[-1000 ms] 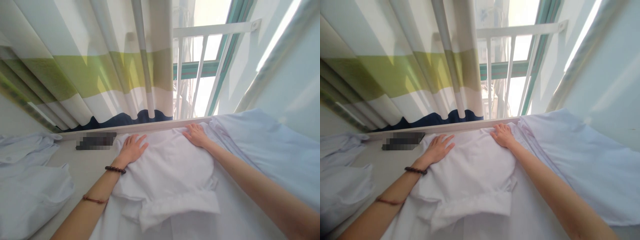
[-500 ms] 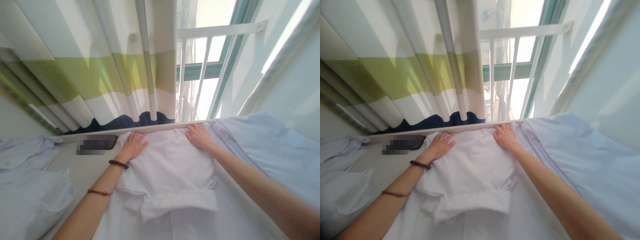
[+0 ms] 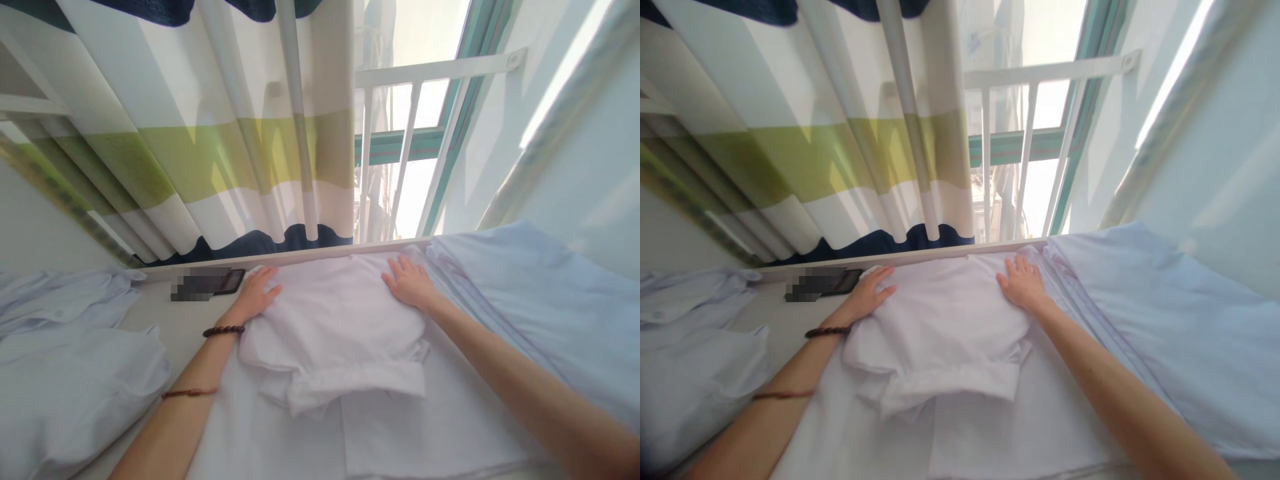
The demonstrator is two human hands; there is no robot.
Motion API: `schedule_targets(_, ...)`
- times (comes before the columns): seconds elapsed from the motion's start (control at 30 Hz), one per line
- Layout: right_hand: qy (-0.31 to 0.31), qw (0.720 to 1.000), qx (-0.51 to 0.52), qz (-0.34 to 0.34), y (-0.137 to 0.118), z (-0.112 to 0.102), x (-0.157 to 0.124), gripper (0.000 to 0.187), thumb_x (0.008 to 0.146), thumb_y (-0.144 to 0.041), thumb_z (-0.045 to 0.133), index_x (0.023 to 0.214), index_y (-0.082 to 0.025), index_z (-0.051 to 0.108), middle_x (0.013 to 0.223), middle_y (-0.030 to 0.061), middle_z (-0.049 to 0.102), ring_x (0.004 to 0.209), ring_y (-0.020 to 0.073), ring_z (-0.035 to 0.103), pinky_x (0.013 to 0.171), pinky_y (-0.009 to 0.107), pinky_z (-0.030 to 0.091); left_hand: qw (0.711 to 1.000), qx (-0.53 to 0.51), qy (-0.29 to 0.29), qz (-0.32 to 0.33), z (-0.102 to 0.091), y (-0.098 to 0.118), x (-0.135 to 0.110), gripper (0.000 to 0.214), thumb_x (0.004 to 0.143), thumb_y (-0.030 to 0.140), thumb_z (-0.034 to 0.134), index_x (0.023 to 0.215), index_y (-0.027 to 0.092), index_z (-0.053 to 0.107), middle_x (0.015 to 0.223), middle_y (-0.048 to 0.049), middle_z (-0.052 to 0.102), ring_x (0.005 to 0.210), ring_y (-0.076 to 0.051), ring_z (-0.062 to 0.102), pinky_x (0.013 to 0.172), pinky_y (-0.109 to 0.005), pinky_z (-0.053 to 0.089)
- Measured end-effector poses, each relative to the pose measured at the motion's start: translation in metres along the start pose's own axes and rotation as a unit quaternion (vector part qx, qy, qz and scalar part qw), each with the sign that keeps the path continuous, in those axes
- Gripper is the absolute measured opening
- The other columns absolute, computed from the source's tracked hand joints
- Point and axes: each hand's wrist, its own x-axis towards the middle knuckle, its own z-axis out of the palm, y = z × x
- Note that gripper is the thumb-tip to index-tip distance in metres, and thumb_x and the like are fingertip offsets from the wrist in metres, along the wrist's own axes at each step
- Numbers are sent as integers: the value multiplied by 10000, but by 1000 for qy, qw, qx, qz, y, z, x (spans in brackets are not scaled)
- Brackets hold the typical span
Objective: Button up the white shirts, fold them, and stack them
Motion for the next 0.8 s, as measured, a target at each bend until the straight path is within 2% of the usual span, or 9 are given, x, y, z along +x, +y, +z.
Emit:
schedule_targets(0.07,-29,997,21,-71,0,-11,-14,520,940,-341,340,1398,-108,417,1509,190,315,1402,319,260,1115,526,215,999,-14,-35,14,-17,11,-24,527,886,408,415,1367,197,458,1453,-99,439,1369,-286,331,1140,-523,172)
schedule_targets(0.13,-80,984,53,-149,0,-30,-33,475,893,-264,418,1342,-127,491,1452,183,416,1349,322,367,1090,517,284,988,-23,-134,69,-40,30,-54,530,864,443,477,1354,240,472,1480,-97,396,1381,-304,298,1140,-558,108)
schedule_targets(0.2,-125,971,75,-190,-1,-56,-54,455,806,-244,546,1257,-199,582,1346,122,552,1224,307,521,1015,429,414,963,-62,-221,139,-63,53,-83,544,833,481,534,1330,266,483,1480,-89,380,1370,-290,311,1130,-483,223)
schedule_targets(0.23,-175,959,94,-203,-3,-70,-66,474,774,-259,593,1247,-230,590,1281,102,603,1157,310,571,957,423,460,947,-96,-261,163,-72,65,-96,540,824,476,550,1322,281,472,1444,-73,410,1320,-258,384,1100,-419,305)
schedule_targets(0.3,-254,932,114,-231,-7,-91,-89,544,693,-241,667,1231,-270,591,1230,64,622,1087,298,604,873,396,504,927,-118,-304,184,-84,87,-114,565,738,367,656,1268,275,483,1324,-63,485,1193,-231,489,1020,-349,402)
schedule_targets(0.4,-268,919,76,-278,-18,-101,-116,699,575,-38,643,1243,-227,568,1243,84,572,1072,265,595,871,342,492,930,-74,-299,200,-82,105,-126,605,636,121,623,1216,243,501,1204,-68,525,1113,-237,513,991,-358,413)
schedule_targets(0.5,-213,929,26,-302,-25,-93,-121,618,577,-6,613,1167,-190,604,1181,111,576,1021,271,590,858,360,475,938,-36,-270,215,-72,108,-124,630,589,51,574,1193,219,522,1172,-80,544,1081,-260,524,965,-377,418)
schedule_targets(0.67,-205,909,112,-346,-16,-100,-103,300,760,-106,541,1004,-219,672,1023,48,677,951,225,615,825,315,458,929,-136,-256,230,-82,99,-108,236,825,224,504,1035,219,611,1018,-38,656,949,-208,597,851,-276,451)
schedule_targets(0.8,-166,908,200,-328,-7,-114,-93,236,907,-329,467,933,-196,660,865,44,691,799,198,613,716,297,452,917,-216,-255,218,-97,85,-97,272,898,397,470,981,209,647,935,-10,697,845,-182,622,767,-246,460)
